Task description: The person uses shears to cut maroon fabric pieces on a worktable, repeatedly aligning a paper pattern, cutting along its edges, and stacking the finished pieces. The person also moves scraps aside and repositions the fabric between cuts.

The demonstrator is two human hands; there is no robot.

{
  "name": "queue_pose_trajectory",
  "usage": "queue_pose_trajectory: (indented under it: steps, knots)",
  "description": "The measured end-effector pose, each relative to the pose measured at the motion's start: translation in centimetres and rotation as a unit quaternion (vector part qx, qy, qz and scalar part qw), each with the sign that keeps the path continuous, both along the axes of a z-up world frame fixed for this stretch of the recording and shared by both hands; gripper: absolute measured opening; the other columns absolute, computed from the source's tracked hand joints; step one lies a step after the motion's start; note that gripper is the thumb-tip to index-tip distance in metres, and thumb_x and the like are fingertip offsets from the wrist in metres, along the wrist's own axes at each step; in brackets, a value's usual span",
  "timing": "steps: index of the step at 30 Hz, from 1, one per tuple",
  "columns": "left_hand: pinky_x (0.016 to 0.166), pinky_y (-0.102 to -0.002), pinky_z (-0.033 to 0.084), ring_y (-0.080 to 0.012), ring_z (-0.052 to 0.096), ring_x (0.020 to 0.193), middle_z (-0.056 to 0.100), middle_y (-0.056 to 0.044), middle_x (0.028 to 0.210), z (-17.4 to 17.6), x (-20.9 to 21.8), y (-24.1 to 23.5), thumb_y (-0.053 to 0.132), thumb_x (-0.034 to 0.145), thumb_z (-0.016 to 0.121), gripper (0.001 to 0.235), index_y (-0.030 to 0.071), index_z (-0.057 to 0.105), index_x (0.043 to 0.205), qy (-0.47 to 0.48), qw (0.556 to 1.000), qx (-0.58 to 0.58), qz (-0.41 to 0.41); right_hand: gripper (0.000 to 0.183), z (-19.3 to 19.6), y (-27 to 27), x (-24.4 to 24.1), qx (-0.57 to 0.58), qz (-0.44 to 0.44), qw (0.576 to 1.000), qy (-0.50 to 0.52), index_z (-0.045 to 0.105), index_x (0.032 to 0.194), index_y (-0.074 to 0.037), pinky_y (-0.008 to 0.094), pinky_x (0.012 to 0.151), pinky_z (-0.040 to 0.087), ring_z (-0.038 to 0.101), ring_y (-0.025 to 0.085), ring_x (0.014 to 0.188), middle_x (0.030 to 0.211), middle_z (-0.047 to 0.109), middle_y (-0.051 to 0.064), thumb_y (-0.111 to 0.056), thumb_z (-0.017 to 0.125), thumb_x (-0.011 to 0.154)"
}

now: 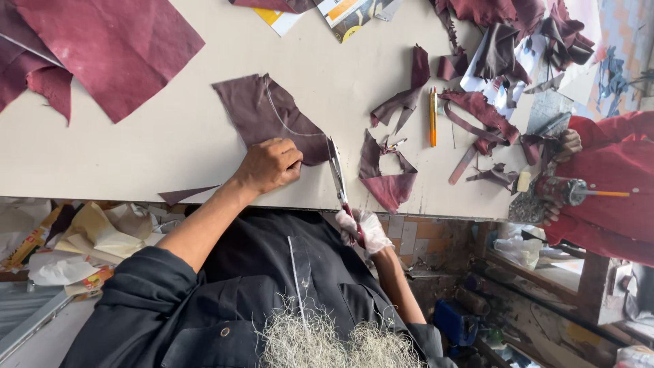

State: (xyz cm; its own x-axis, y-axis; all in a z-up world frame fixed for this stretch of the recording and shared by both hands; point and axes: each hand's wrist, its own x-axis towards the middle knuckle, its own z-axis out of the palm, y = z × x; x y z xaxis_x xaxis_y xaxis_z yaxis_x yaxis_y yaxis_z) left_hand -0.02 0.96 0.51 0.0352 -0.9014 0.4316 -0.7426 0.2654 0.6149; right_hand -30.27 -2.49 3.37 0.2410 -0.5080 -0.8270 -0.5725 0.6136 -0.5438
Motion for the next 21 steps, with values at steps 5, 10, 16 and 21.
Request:
queue_pose_trajectory:
  steps: [5, 10, 16, 21]
  knots:
    - [0.065, -0.033, 0.059, -0.0197, 0.069, 0.075, 0.067, -0.002, 0.081, 0.9, -0.2, 1.0, 0.007, 0.077, 0.077, 0.007, 0.009, 0.071, 0.08, 0.024, 0.999, -0.022, 0.019, 0.034, -0.4, 0.2, 2.1, -0.062, 0.033, 0.998, -0.005, 0.068, 0.09, -0.001, 0.023, 0.043, 0.044, 0.057, 0.009, 0.047, 0.058, 0.061, 0.002, -0.034, 0.077, 0.088]
    - [0.068, -0.032, 0.06, -0.019, 0.07, 0.078, 0.067, -0.001, 0.083, 0.7, 0.2, 0.9, 0.008, 0.081, 0.077, 0.008, 0.009, 0.07, 0.083, 0.023, 0.999, -0.023, 0.01, 0.036, -0.1, 0.5, 1.8, -0.034, 0.003, 0.999, -0.04, 0.066, 0.088, 0.002, 0.024, 0.042, 0.046, 0.057, 0.01, 0.046, 0.058, 0.062, 0.004, -0.032, 0.077, 0.089]
    - [0.073, -0.031, 0.061, -0.0186, 0.068, 0.081, 0.068, -0.002, 0.088, 0.3, 0.9, 0.4, 0.006, 0.08, 0.076, 0.008, 0.01, 0.072, 0.086, -0.087, 0.991, 0.068, -0.069, 0.029, -0.9, 0.7, -1.7, -0.019, 0.045, 0.999, -0.017, 0.068, 0.088, -0.002, 0.023, 0.039, 0.045, 0.057, 0.01, 0.044, 0.058, 0.063, 0.005, -0.029, 0.076, 0.089]
    - [0.079, -0.029, 0.061, -0.0183, 0.066, 0.088, 0.068, 0.0, 0.092, 0.6, 4.2, 2.3, 0.005, 0.078, 0.075, 0.01, 0.011, 0.071, 0.085, -0.189, 0.965, 0.149, -0.106, 0.032, -0.3, 0.2, -6.7, 0.124, 0.09, 0.983, -0.102, 0.068, 0.09, 0.003, 0.022, 0.042, 0.049, 0.064, 0.011, 0.05, 0.064, 0.069, 0.007, -0.028, 0.078, 0.088]
